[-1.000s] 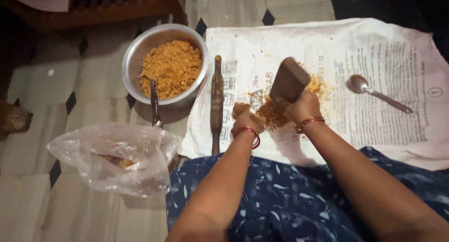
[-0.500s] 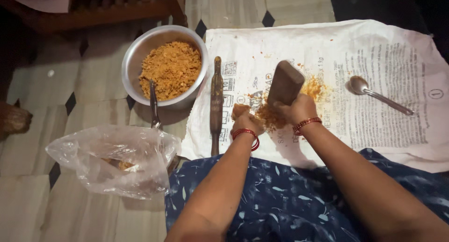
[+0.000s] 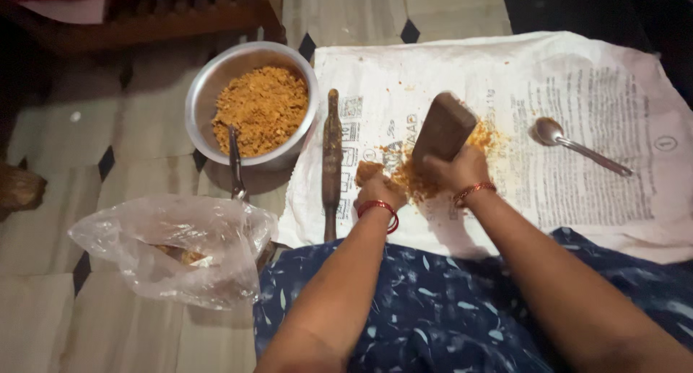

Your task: The person sits on the floor and uses a wooden block to crush pieces of food on a white sack, then uses a spoon to gather the crushed pieces together.

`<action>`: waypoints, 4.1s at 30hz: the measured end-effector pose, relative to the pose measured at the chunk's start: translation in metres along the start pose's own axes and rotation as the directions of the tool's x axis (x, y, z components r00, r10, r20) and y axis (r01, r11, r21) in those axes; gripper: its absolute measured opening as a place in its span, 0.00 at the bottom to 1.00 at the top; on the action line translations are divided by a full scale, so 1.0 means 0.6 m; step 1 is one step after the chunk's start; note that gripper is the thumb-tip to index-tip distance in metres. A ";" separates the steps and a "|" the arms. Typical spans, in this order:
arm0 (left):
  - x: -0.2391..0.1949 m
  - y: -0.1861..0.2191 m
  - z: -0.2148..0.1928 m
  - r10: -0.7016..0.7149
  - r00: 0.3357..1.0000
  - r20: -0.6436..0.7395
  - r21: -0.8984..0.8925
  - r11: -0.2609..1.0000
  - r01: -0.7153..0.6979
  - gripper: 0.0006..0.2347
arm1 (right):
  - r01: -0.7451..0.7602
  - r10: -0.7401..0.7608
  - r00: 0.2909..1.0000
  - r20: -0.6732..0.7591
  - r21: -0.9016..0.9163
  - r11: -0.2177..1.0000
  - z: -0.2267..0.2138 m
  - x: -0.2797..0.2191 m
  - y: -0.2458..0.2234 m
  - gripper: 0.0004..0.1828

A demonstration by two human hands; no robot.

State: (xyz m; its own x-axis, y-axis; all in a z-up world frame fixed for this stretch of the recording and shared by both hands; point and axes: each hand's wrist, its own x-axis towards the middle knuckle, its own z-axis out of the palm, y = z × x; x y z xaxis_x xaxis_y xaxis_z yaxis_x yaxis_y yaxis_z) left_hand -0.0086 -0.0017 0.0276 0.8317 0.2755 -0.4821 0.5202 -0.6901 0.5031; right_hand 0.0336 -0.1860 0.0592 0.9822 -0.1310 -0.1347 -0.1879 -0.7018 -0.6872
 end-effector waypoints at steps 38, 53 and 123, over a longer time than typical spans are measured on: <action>-0.012 0.195 0.042 0.505 0.862 0.044 0.328 0.808 -0.490 0.18 | -0.199 0.324 0.924 -0.203 0.469 0.860 -0.132 -0.014 0.031 0.28; -0.054 0.125 0.041 0.511 0.849 0.134 0.373 0.768 -0.521 0.37 | -0.226 0.304 0.939 -0.159 0.381 0.897 -0.102 -0.021 0.047 0.28; -0.026 0.100 0.093 0.540 0.841 0.008 0.298 0.802 -0.518 0.30 | 0.075 -0.082 0.953 -0.293 -0.035 0.997 -0.060 -0.022 0.091 0.31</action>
State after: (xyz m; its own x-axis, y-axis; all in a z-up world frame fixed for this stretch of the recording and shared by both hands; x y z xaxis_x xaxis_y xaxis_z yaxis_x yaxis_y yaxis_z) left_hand -0.0012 -0.0848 0.0253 0.9792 -0.1466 -0.1399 -0.0713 -0.8954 0.4396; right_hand 0.0103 -0.2479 0.0494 0.9525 -0.2719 0.1370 -0.1131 -0.7338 -0.6699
